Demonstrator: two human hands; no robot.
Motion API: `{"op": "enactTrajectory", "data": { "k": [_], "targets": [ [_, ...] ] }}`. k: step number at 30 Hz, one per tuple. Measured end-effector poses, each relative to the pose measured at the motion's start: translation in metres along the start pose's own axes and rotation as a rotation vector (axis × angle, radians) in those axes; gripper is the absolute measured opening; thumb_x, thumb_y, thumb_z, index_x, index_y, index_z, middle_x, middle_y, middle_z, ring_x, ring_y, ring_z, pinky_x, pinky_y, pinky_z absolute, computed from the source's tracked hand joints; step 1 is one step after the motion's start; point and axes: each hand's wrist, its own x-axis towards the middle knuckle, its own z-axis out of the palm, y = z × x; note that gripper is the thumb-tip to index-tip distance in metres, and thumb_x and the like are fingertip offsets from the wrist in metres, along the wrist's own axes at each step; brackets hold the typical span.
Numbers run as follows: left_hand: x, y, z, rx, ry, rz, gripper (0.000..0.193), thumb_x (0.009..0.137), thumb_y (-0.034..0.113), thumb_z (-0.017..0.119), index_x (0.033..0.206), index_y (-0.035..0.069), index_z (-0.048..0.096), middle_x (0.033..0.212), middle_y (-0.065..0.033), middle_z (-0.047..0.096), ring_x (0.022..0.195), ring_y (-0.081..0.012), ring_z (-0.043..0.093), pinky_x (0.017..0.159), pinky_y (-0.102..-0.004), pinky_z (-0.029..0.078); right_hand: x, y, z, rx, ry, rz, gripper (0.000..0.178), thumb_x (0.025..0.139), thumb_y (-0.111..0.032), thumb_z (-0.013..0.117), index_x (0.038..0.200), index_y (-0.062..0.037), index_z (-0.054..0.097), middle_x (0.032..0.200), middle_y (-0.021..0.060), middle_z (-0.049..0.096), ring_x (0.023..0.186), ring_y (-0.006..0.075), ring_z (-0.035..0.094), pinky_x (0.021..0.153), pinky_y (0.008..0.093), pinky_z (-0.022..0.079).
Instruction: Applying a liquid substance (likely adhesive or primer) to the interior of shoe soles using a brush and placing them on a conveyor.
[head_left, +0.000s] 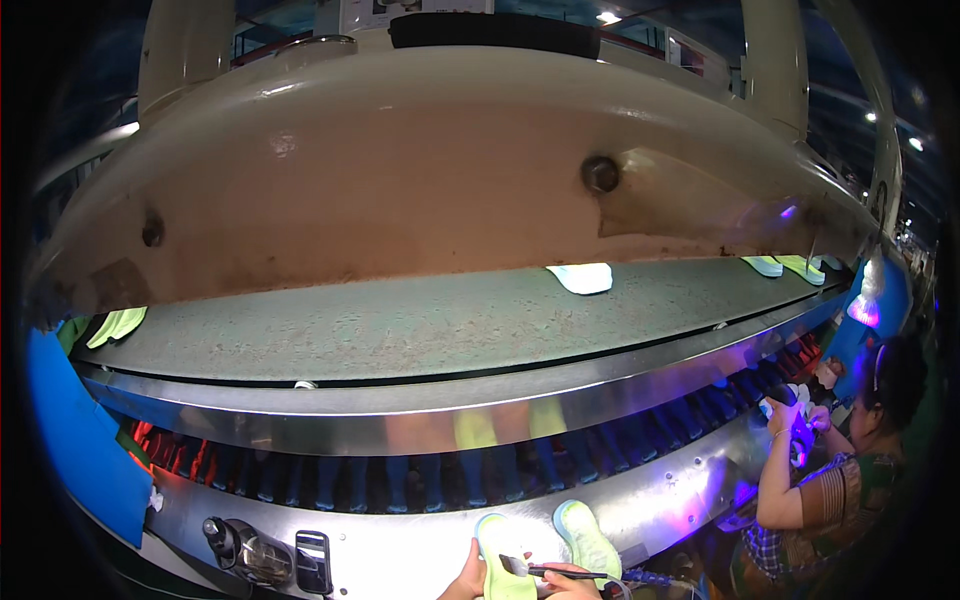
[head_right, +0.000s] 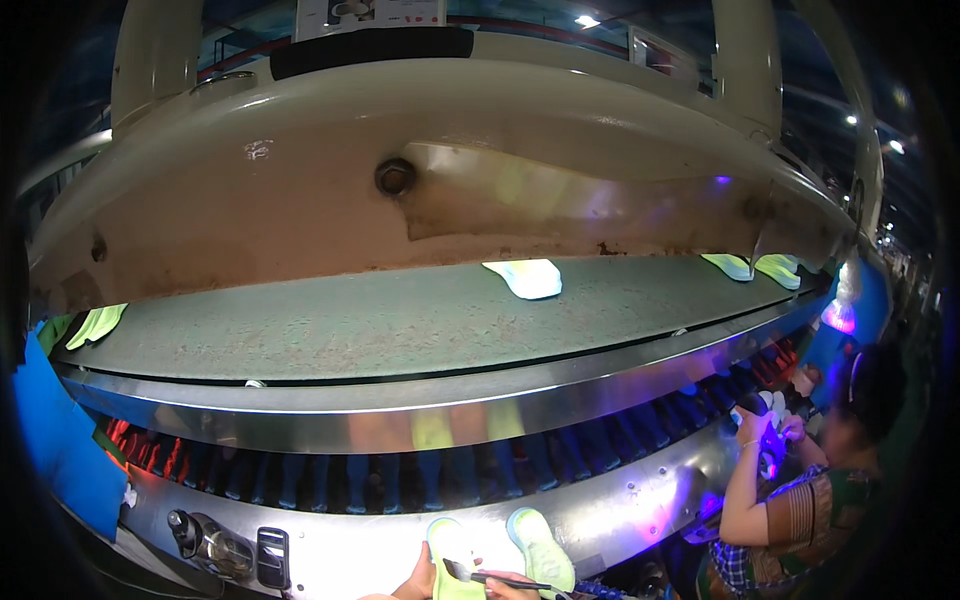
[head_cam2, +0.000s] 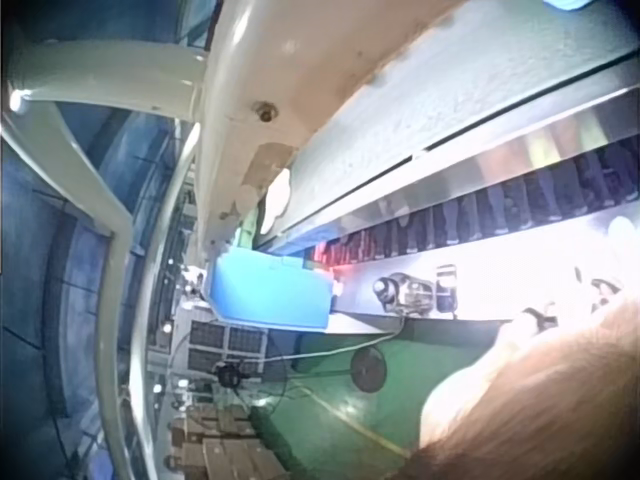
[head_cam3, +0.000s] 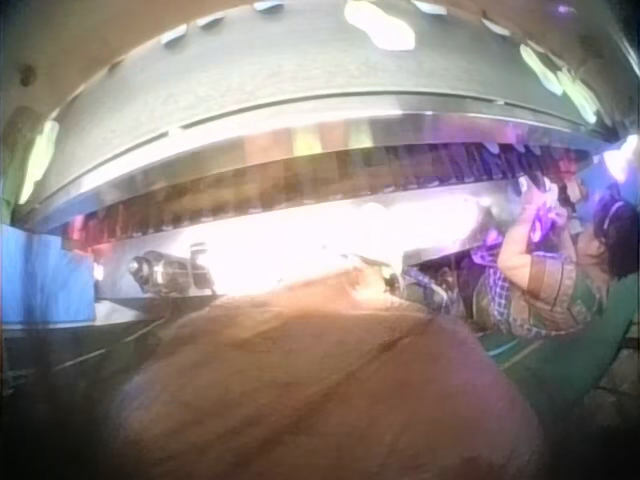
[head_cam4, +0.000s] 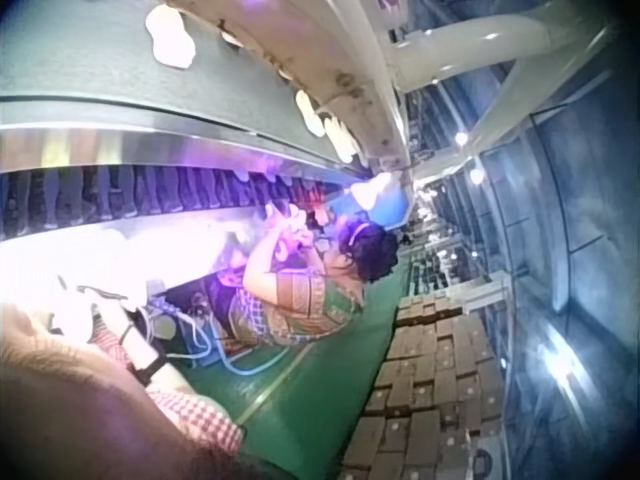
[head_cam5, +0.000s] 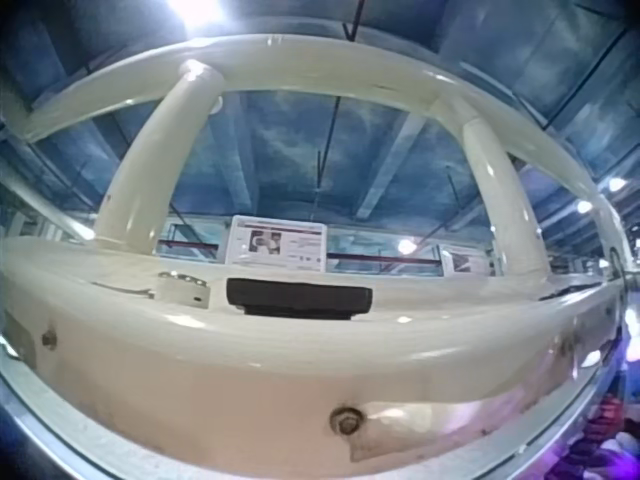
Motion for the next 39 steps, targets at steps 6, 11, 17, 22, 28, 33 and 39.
{"op": "enactTrajectory", "data": {
  "k": [6,11,17,22,28,33,39],
  "targets": [
    [0.003,-0.006,0.016,0.261,0.276,0.061,0.097,0.069,0.080,0.014,0.138,0.011,0.017,0.135,-0.0227,0.029,0.123,-0.0396,0.029,0.101,-0.0517,0.022,-0.001,0.007,-0.007,0.161,-0.048,0.022,0.022,0.085,-0.010,0.052,0.102,0.0032,0.059,0.097,0.0105,0.061,0.084,0.0168,0.057,0.068,0.0245,0.048],
    [0.005,-0.004,0.004,0.221,0.246,0.041,0.097,0.069,0.080,0.014,0.138,0.011,0.018,0.135,-0.0227,0.028,0.123,-0.0399,0.029,0.101,-0.0520,0.022,-0.010,-0.011,0.003,0.141,-0.046,0.056,0.023,0.086,-0.010,0.052,0.102,0.0031,0.059,0.097,0.0105,0.061,0.085,0.0170,0.057,0.070,0.0250,0.048],
    [0.004,-0.005,-0.002,0.231,0.243,0.031,0.099,0.067,0.081,0.015,0.138,0.011,0.018,0.135,-0.0223,0.029,0.123,-0.0403,0.030,0.102,-0.0527,0.021,-0.013,-0.024,0.007,0.128,-0.086,0.114,0.023,0.086,-0.010,0.052,0.103,0.0030,0.059,0.098,0.0104,0.061,0.086,0.0171,0.057,0.072,0.0254,0.048],
    [0.005,-0.006,-0.003,0.246,0.243,0.041,0.101,0.067,0.081,0.017,0.137,0.010,0.019,0.135,-0.0220,0.029,0.123,-0.0397,0.030,0.102,-0.0517,0.022,-0.024,-0.026,0.013,0.160,-0.036,0.042,0.023,0.085,-0.011,0.053,0.103,0.0022,0.059,0.098,0.0098,0.062,0.087,0.0173,0.057,0.076,0.0265,0.047],
    [0.014,-0.008,-0.008,0.324,0.286,0.097,0.103,0.064,0.083,0.020,0.133,0.007,0.028,0.131,-0.0256,0.034,0.117,-0.0432,0.035,0.098,-0.0547,0.026,-0.022,-0.025,0.010,0.246,-0.030,0.070,0.022,0.085,-0.010,0.053,0.102,0.0022,0.060,0.097,0.0098,0.062,0.087,0.0173,0.058,0.076,0.0265,0.047],
    [0.011,-0.006,-0.007,0.258,0.279,0.066,0.103,0.064,0.083,0.016,0.134,0.008,0.025,0.132,-0.0235,0.034,0.119,-0.0416,0.034,0.098,-0.0547,0.026,-0.015,-0.017,0.006,0.206,0.005,0.053,0.021,0.085,-0.010,0.054,0.101,0.0027,0.060,0.096,0.0107,0.062,0.086,0.0173,0.057,0.075,0.0266,0.048],
    [0.006,-0.005,0.006,0.277,0.274,0.054,0.102,0.065,0.083,0.015,0.135,0.009,0.024,0.133,-0.0224,0.033,0.120,-0.0406,0.034,0.098,-0.0560,0.025,-0.012,0.002,0.002,0.204,-0.122,-0.084,0.025,0.085,-0.010,0.053,0.107,0.0014,0.058,0.101,0.0114,0.061,0.092,0.0177,0.056,0.081,0.0271,0.046]
  ]
}}
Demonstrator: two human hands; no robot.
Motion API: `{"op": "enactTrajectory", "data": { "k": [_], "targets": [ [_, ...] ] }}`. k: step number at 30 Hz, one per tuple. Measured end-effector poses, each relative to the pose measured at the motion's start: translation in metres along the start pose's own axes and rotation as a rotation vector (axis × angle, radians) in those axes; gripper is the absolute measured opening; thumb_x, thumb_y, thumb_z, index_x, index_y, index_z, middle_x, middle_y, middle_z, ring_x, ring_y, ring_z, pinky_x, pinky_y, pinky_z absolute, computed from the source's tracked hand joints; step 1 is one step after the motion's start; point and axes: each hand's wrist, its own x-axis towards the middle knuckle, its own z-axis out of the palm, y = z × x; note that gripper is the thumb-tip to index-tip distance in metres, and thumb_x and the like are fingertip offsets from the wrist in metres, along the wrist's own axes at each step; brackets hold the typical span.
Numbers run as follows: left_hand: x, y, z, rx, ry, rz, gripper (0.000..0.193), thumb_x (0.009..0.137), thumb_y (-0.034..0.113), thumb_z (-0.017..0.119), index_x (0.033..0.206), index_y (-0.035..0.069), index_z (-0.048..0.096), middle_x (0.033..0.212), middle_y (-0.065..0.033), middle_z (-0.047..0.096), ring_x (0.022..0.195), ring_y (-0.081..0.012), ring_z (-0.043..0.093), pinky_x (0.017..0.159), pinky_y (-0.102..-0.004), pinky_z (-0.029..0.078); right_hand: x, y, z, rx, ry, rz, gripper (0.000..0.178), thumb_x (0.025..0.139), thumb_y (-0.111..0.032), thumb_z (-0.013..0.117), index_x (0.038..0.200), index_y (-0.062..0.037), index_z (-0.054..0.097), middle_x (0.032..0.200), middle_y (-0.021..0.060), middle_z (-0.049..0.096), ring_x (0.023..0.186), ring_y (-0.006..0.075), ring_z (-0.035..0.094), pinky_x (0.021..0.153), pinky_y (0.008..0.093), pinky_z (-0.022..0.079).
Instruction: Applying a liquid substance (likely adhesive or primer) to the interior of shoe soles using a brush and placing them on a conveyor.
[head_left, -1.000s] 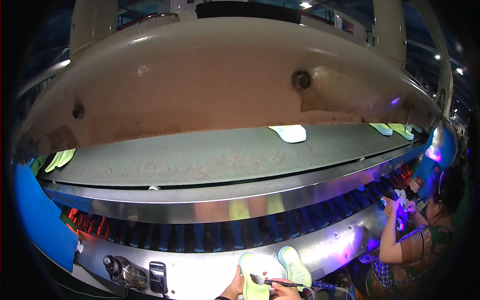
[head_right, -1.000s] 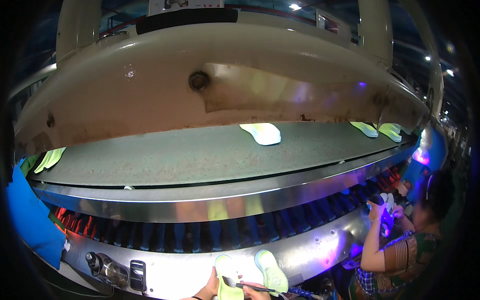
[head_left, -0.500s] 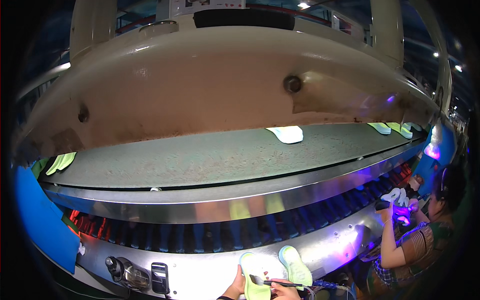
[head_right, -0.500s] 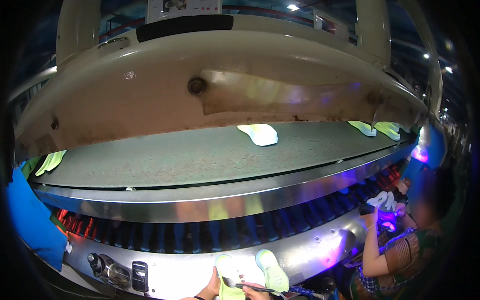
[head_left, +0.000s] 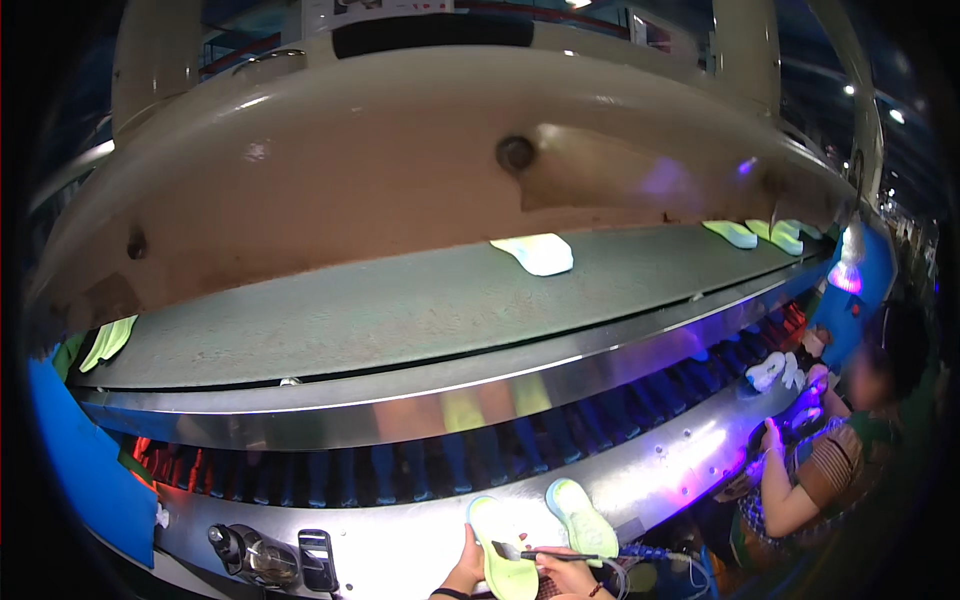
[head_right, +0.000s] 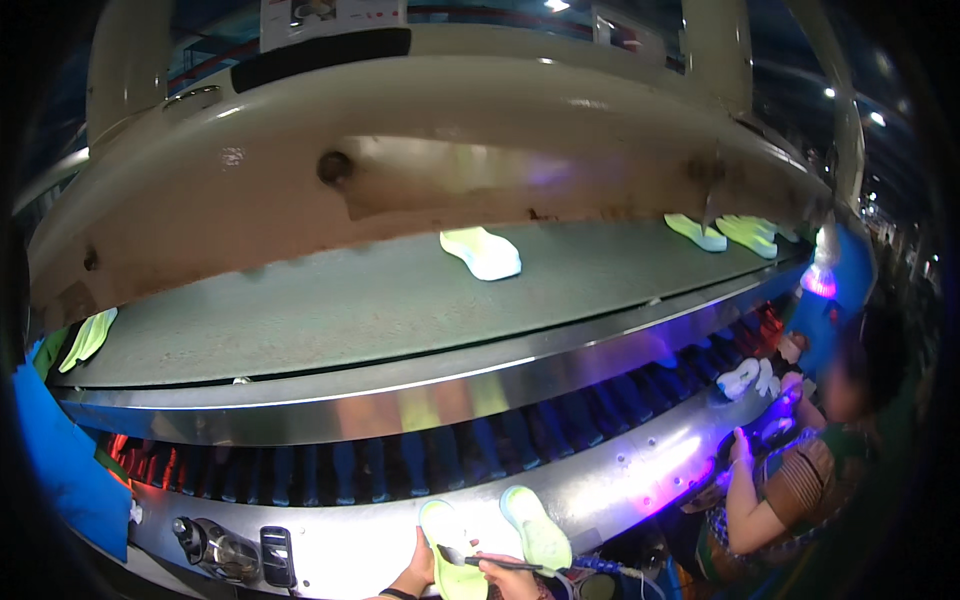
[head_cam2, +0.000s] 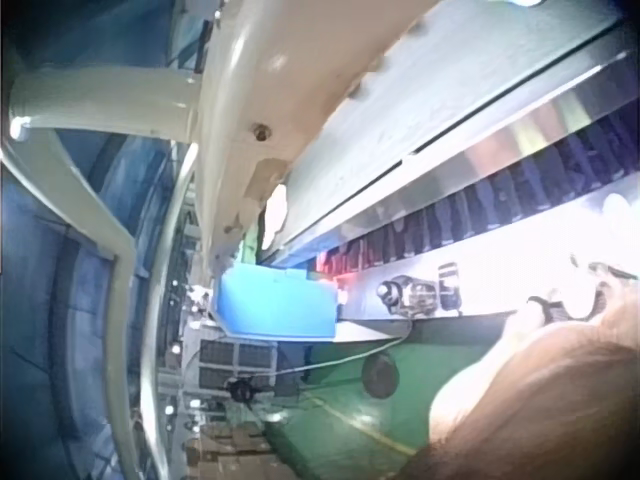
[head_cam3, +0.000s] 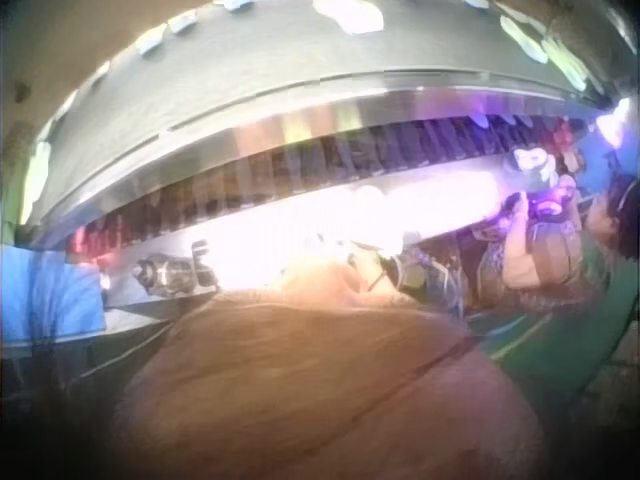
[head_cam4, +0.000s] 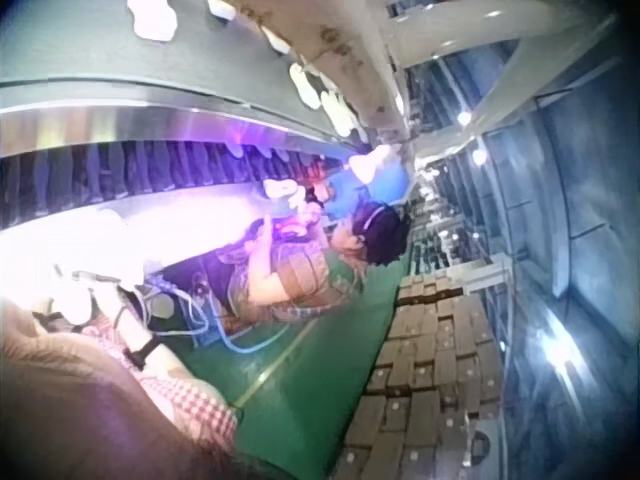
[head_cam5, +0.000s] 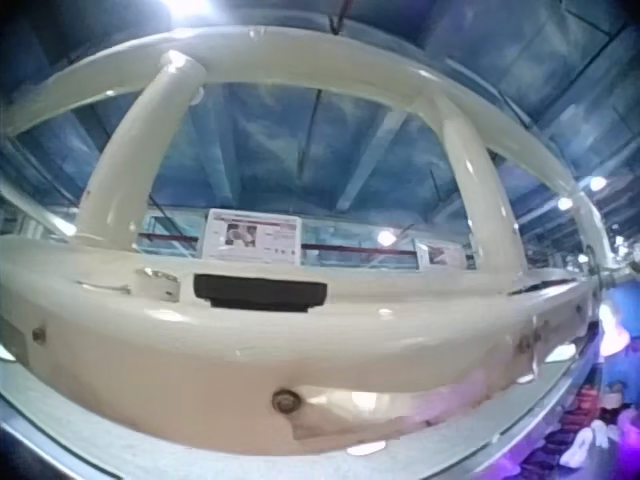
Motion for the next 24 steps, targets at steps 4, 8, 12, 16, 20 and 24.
{"op": "enactTrajectory", "data": {
  "k": [4,8,12,16,20,24],
  "targets": [
    [-0.006,-0.008,0.011,0.118,0.123,0.137,0.100,0.066,0.082,0.015,0.132,0.008,0.029,0.131,-0.0216,0.035,0.119,-0.0404,0.034,0.097,-0.0560,0.027,0.018,-0.012,-0.009,-0.042,0.054,0.131,0.026,0.085,-0.009,0.053,0.109,0.0011,0.056,0.101,0.0121,0.060,0.092,0.0162,0.056,0.079,0.0244,0.046],
    [0.008,-0.016,-0.023,-0.050,0.133,0.142,0.089,0.071,0.078,0.022,0.129,0.012,0.034,0.122,-0.0174,0.044,0.111,-0.0391,0.042,0.094,-0.0547,0.033,0.015,-0.015,-0.007,0.078,0.056,0.128,0.025,0.080,-0.006,0.061,0.103,0.0022,0.059,0.090,0.0061,0.062,0.081,0.0114,0.057,0.074,0.0226,0.047],
    [0.006,-0.010,-0.027,-0.031,0.220,0.238,0.089,0.071,0.078,0.022,0.129,0.012,0.034,0.121,-0.0171,0.045,0.111,-0.0390,0.043,0.093,-0.0545,0.034,0.015,-0.031,0.013,-0.182,-0.043,0.027,0.028,0.079,-0.020,0.064,0.103,-0.0051,0.063,0.096,0.0000,0.059,0.080,0.0055,0.049,0.068,0.0188,0.040],
    [0.021,-0.011,-0.014,0.006,0.257,0.227,0.088,0.071,0.078,0.023,0.129,0.012,0.034,0.121,-0.0168,0.046,0.110,-0.0389,0.043,0.093,-0.0544,0.034,0.015,-0.026,0.001,-0.090,-0.042,0.058,0.028,0.079,-0.021,0.064,0.103,-0.0055,0.063,0.091,-0.0023,0.058,0.074,0.0052,0.047,0.065,0.0170,0.039],
    [0.003,0.000,-0.016,-0.028,0.354,0.301,0.087,0.072,0.077,0.023,0.129,0.013,0.035,0.120,-0.0165,0.046,0.109,-0.0388,0.044,0.092,-0.0543,0.035,0.034,-0.014,0.020,-0.150,-0.165,0.088,0.028,0.080,-0.023,0.064,0.103,-0.0073,0.063,0.091,-0.0025,0.058,0.074,0.0049,0.048,0.065,0.0159,0.040],
    [0.024,-0.006,-0.011,0.035,0.339,0.258,0.086,0.072,0.077,0.024,0.129,0.013,0.035,0.119,-0.0163,0.047,0.108,-0.0387,0.045,0.092,-0.0542,0.035,-0.002,-0.066,0.021,-0.134,-0.123,-0.014,0.027,0.081,-0.023,0.061,0.102,-0.0065,0.063,0.091,0.0001,0.060,0.085,0.0087,0.049,0.080,0.0214,0.039]
  ]
}}
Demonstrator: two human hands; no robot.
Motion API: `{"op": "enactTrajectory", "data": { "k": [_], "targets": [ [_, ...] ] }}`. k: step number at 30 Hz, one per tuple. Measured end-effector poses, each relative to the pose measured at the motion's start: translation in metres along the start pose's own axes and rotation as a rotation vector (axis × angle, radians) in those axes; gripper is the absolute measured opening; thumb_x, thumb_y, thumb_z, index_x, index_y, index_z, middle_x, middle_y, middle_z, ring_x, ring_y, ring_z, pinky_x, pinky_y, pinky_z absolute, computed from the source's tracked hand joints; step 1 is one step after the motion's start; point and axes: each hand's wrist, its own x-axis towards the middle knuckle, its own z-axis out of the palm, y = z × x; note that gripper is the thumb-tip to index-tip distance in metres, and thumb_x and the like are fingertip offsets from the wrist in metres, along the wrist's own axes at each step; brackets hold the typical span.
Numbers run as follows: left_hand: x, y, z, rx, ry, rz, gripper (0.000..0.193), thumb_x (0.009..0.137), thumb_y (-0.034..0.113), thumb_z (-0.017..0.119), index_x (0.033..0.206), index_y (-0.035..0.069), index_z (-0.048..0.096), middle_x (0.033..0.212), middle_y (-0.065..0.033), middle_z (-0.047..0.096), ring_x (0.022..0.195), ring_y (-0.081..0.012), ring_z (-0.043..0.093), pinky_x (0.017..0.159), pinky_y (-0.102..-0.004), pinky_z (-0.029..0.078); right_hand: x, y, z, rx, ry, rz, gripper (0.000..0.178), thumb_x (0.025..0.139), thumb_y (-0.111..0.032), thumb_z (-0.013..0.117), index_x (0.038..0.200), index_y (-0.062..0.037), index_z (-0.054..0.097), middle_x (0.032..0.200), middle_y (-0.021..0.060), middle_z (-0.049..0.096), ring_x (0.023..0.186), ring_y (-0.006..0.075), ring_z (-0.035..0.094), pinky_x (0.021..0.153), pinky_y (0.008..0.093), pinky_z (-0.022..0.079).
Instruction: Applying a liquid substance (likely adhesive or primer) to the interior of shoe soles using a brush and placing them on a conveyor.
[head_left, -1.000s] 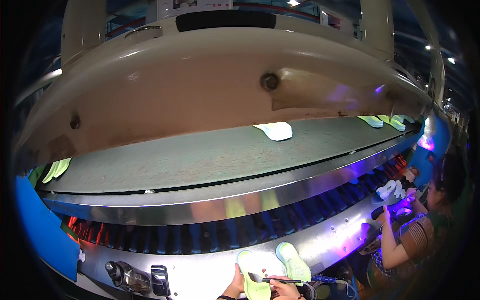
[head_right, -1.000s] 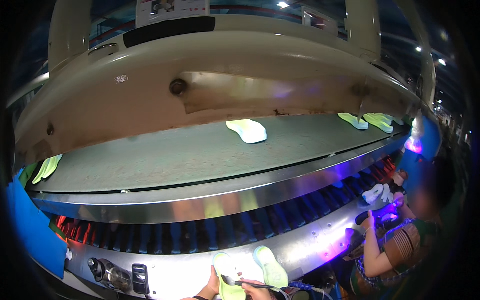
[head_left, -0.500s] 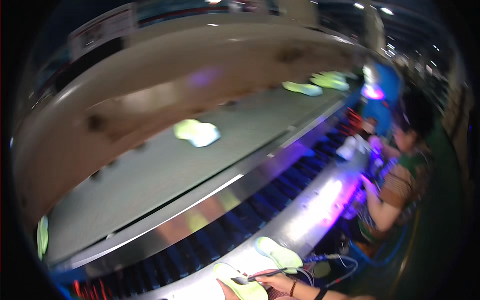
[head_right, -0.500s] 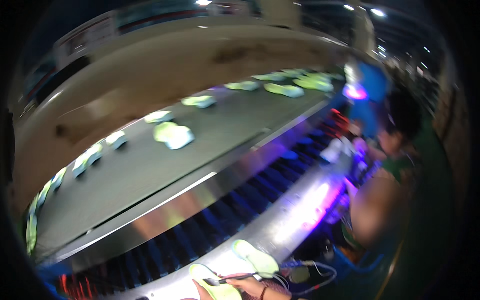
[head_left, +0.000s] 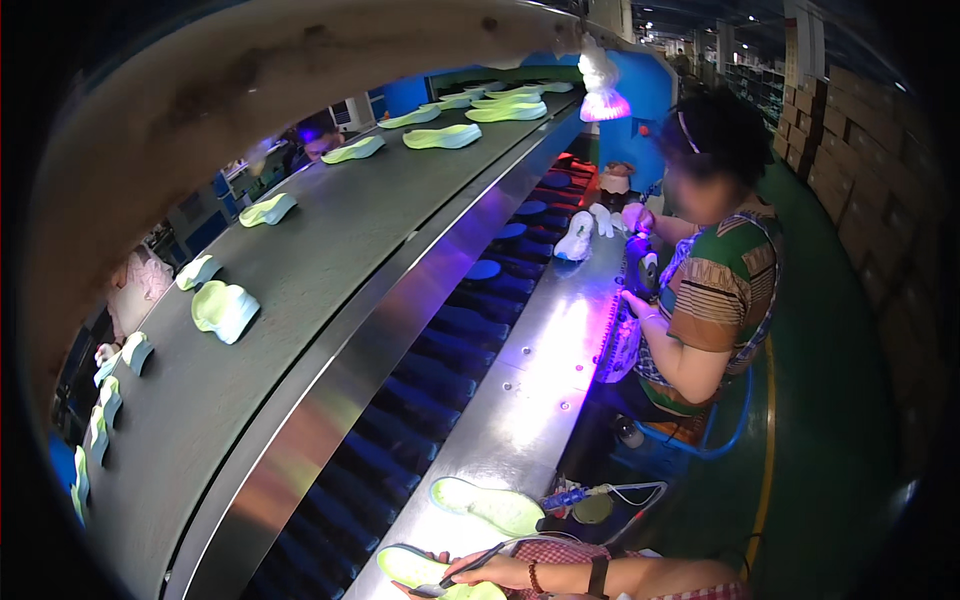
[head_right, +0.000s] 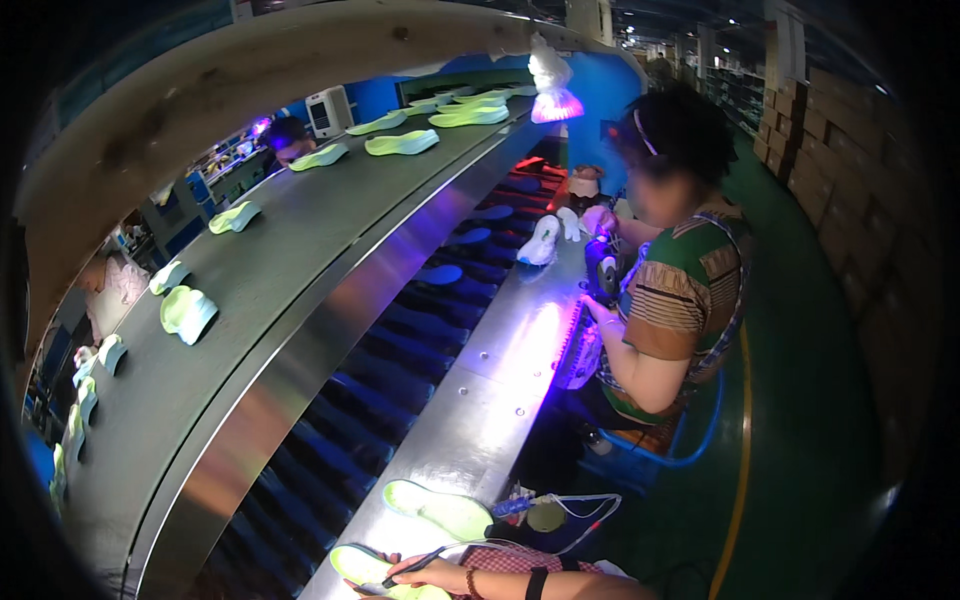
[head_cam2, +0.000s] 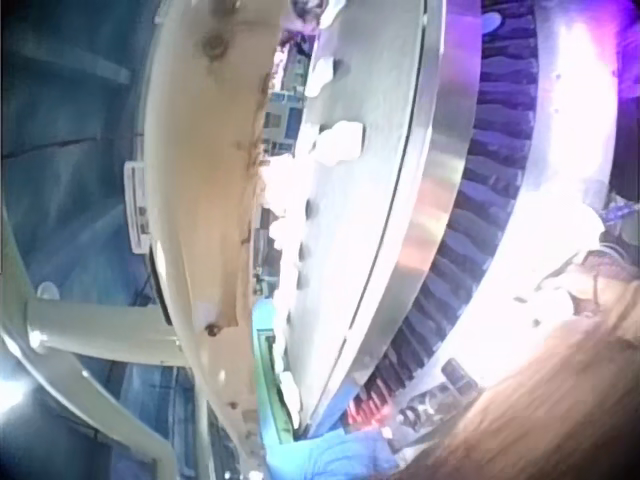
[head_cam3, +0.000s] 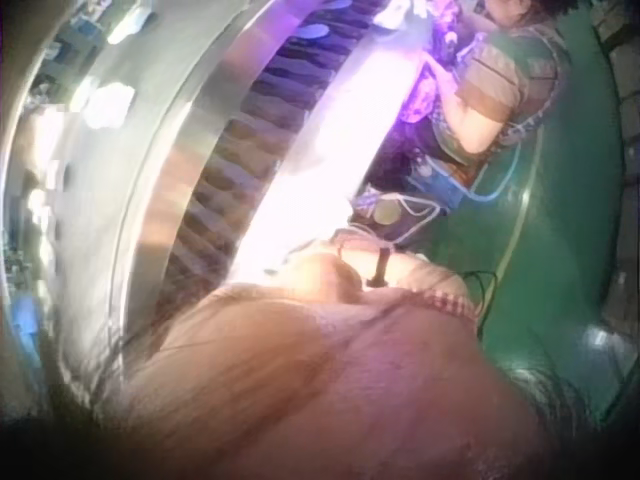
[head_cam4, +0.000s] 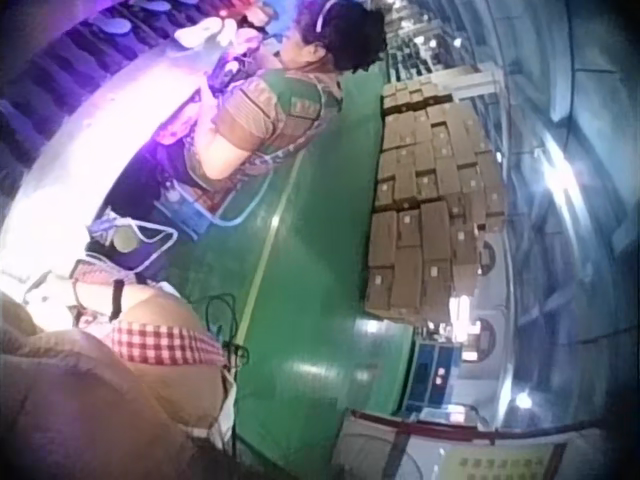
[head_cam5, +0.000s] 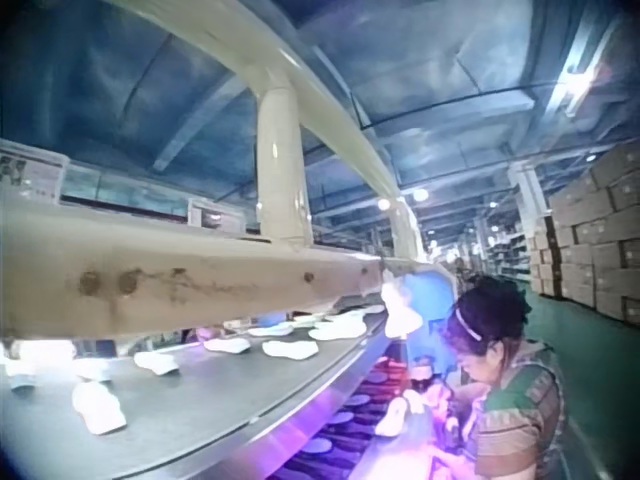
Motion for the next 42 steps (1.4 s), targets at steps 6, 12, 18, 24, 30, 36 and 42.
{"op": "enactTrajectory", "data": {
  "k": [6,12,18,24,30,36,42],
  "targets": [
    [0.001,-0.005,0.006,0.020,0.018,0.000,0.085,0.072,0.077,0.024,0.128,0.013,0.035,0.118,-0.0158,0.048,0.107,-0.0386,0.045,0.092,-0.0540,0.036,0.015,0.058,-0.019,-0.044,0.012,0.033,0.026,0.080,-0.023,0.061,0.101,-0.0080,0.064,0.094,0.0012,0.061,0.089,0.0095,0.050,0.081,0.0225,0.038],
    [-0.005,-0.006,0.009,0.044,0.032,0.013,0.084,0.073,0.076,0.025,0.128,0.014,0.036,0.116,-0.0154,0.049,0.106,-0.0384,0.046,0.091,-0.0538,0.036,0.019,0.071,-0.025,-0.003,-0.008,0.039,0.026,0.080,-0.021,0.062,0.101,-0.0079,0.063,0.093,0.0001,0.062,0.088,0.0086,0.051,0.081,0.0216,0.039],
    [-0.011,-0.009,0.012,0.044,0.039,0.041,0.083,0.073,0.075,0.026,0.128,0.014,0.036,0.115,-0.0150,0.049,0.105,-0.0382,0.047,0.090,-0.0537,0.037,0.011,0.047,-0.024,-0.016,-0.025,0.094,0.026,0.079,-0.025,0.063,0.102,-0.0118,0.064,0.091,-0.0040,0.058,0.079,0.0049,0.048,0.065,0.0173,0.038],
    [-0.007,-0.005,0.010,0.023,0.021,0.040,0.082,0.074,0.075,0.026,0.127,0.014,0.036,0.114,-0.0145,0.050,0.104,-0.0381,0.048,0.090,-0.0535,0.038,0.003,0.033,-0.023,0.053,0.003,0.161,0.028,0.079,-0.024,0.064,0.100,-0.0060,0.064,0.092,-0.0015,0.059,0.082,0.0071,0.049,0.071,0.0192,0.039],
    [-0.008,-0.005,0.013,0.021,0.012,0.046,0.080,0.074,0.074,0.027,0.127,0.015,0.037,0.113,-0.0141,0.051,0.102,-0.0379,0.049,0.089,-0.0533,0.038,0.007,0.030,-0.028,0.073,0.045,0.109,0.029,0.079,-0.020,0.063,0.102,-0.0035,0.062,0.097,0.0022,0.061,0.089,0.0095,0.052,0.080,0.0220,0.039],
    [-0.006,-0.008,0.015,0.042,-0.054,0.099,0.079,0.075,0.074,0.028,0.127,0.015,0.037,0.111,-0.0137,0.052,0.101,-0.0378,0.050,0.089,-0.0531,0.039,0.018,0.032,-0.030,0.062,0.052,0.117,0.028,0.078,-0.022,0.064,0.101,-0.0058,0.063,0.089,-0.0017,0.060,0.076,0.0043,0.049,0.064,0.0177,0.039],
    [0.000,-0.007,-0.007,-0.101,-0.068,-0.043,0.073,0.076,0.071,0.031,0.126,0.018,0.038,0.102,-0.0112,0.056,0.094,-0.0364,0.053,0.082,-0.0511,0.043,0.021,0.033,-0.028,0.024,0.054,0.100,0.028,0.078,-0.022,0.065,0.100,-0.0064,0.063,0.087,-0.0020,0.060,0.075,0.0046,0.050,0.064,0.0176,0.040]
  ]
}}
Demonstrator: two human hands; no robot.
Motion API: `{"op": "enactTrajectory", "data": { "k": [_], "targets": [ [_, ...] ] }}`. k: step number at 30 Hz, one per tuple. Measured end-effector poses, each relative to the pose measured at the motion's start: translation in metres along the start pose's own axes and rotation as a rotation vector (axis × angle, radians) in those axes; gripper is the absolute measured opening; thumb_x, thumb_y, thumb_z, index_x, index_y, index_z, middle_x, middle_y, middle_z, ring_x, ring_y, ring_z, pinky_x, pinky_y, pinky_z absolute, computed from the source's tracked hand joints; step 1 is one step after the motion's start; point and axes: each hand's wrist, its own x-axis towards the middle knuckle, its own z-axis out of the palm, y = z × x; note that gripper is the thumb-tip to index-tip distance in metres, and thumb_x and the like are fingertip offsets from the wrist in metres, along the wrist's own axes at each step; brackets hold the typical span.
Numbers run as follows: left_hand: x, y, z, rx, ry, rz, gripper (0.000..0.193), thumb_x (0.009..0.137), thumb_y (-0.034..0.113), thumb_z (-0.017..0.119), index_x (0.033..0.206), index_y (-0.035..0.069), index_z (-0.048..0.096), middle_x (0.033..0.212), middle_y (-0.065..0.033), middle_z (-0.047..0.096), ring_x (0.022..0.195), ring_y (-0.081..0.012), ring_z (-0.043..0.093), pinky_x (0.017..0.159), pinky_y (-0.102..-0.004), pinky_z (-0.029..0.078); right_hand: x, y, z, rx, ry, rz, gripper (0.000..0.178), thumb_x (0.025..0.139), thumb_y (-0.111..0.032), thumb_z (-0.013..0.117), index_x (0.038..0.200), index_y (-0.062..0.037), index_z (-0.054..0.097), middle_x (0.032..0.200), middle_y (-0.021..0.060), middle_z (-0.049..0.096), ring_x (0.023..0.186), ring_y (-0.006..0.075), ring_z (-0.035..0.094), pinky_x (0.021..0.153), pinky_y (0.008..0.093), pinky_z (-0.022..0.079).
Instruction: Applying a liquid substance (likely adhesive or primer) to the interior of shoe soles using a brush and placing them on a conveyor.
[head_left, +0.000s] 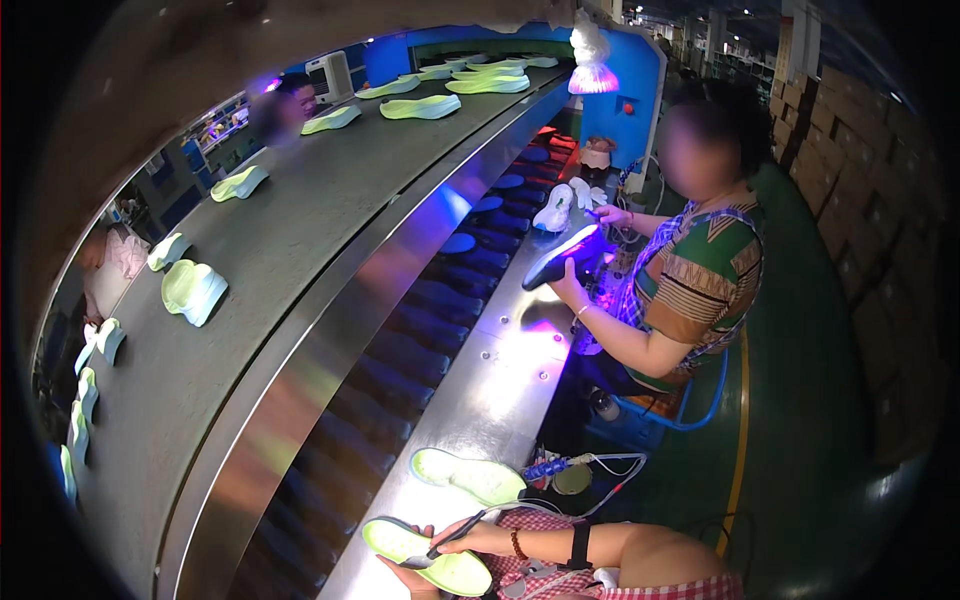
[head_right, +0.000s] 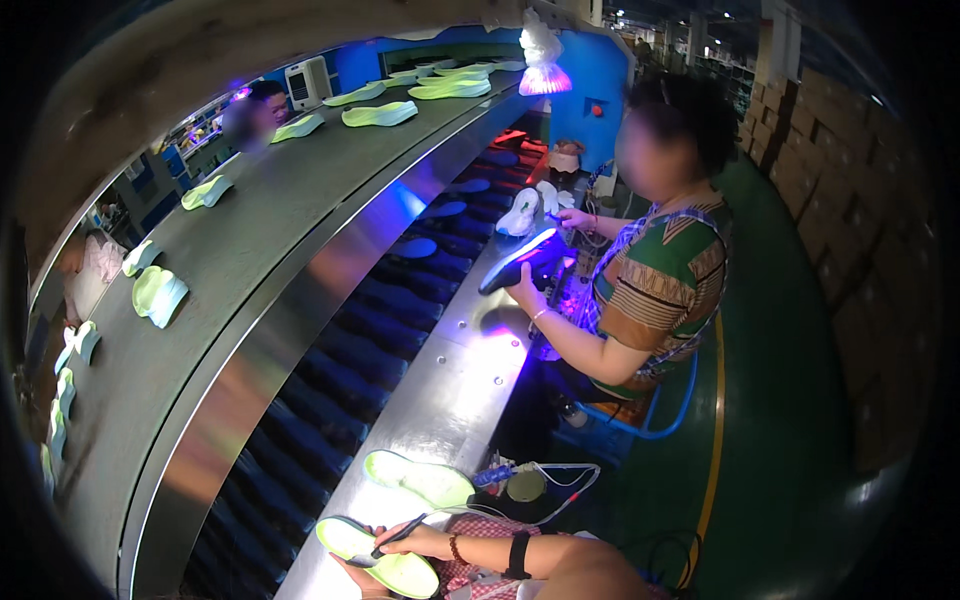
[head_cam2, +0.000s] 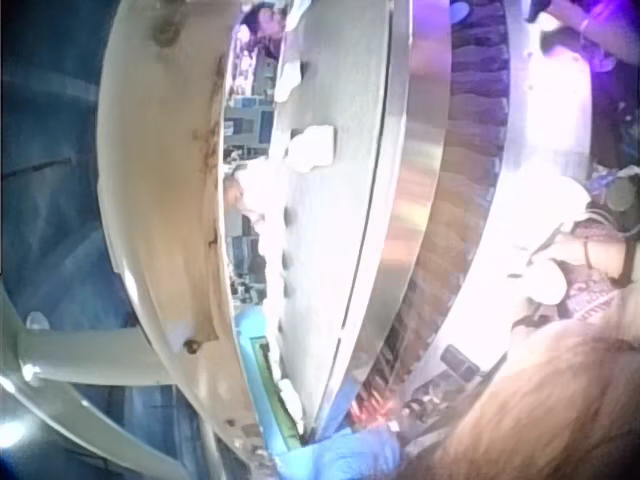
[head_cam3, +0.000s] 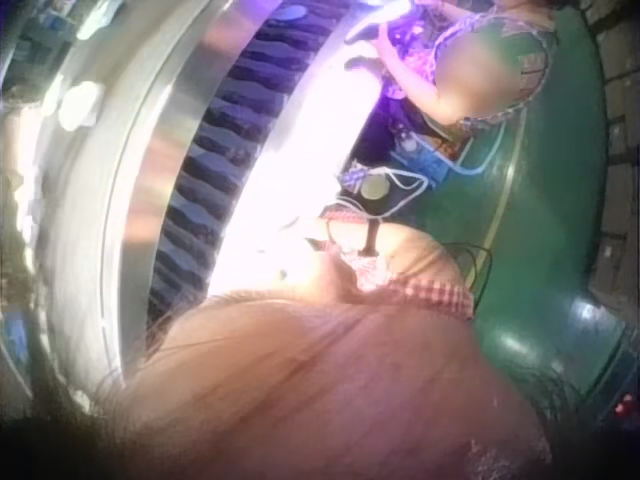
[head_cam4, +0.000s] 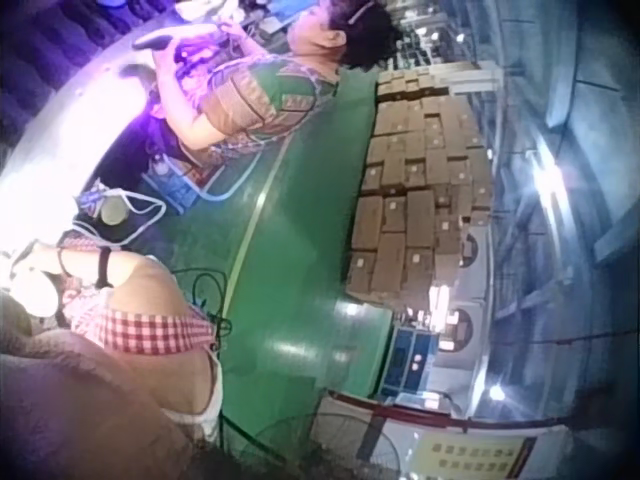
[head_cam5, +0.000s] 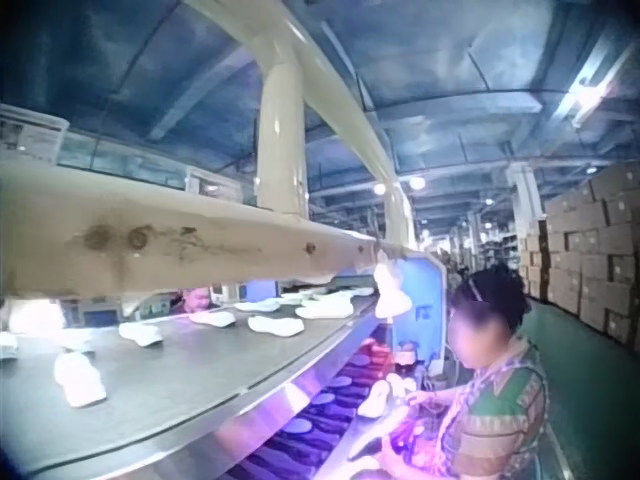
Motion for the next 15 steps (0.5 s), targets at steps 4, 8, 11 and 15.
{"op": "enactTrajectory", "data": {
  "k": [4,8,11,15],
  "targets": [
    [-0.002,0.002,-0.001,-0.041,-0.011,-0.023,0.074,0.076,0.072,0.031,0.126,0.018,0.038,0.102,-0.0108,0.056,0.093,-0.0368,0.053,0.080,-0.0520,0.044,-0.003,0.006,0.002,0.003,0.023,-0.011,0.028,0.078,-0.023,0.065,0.101,-0.0062,0.063,0.087,-0.0016,0.060,0.075,0.0046,0.050,0.064,0.0178,0.040],
    [-0.003,-0.001,0.012,-0.024,-0.061,-0.020,0.075,0.075,0.073,0.031,0.125,0.018,0.039,0.104,-0.0109,0.055,0.096,-0.0371,0.052,0.080,-0.0534,0.043,-0.005,0.007,0.002,0.005,0.034,-0.013,0.030,0.077,-0.023,0.066,0.101,-0.0062,0.063,0.089,-0.0011,0.060,0.075,0.0051,0.051,0.065,0.0182,0.041],
    [-0.010,-0.004,0.013,-0.043,-0.102,0.012,0.076,0.074,0.074,0.031,0.123,0.016,0.041,0.104,-0.0114,0.055,0.098,-0.0364,0.051,0.082,-0.0534,0.042,-0.008,-0.002,0.006,-0.066,0.008,0.042,0.028,0.079,-0.019,0.063,0.103,-0.0036,0.062,0.094,0.0020,0.061,0.084,0.0074,0.051,0.074,0.0204,0.042],
    [-0.018,-0.010,0.026,-0.132,-0.164,0.063,0.077,0.075,0.073,0.031,0.115,0.010,0.047,0.103,-0.0113,0.054,0.097,-0.0344,0.050,0.085,-0.0521,0.040,-0.021,-0.017,0.007,-0.051,0.002,-0.034,0.030,0.079,-0.020,0.063,0.103,-0.0025,0.061,0.094,0.0022,0.061,0.083,0.0078,0.053,0.074,0.0208,0.043]
  ]
}}
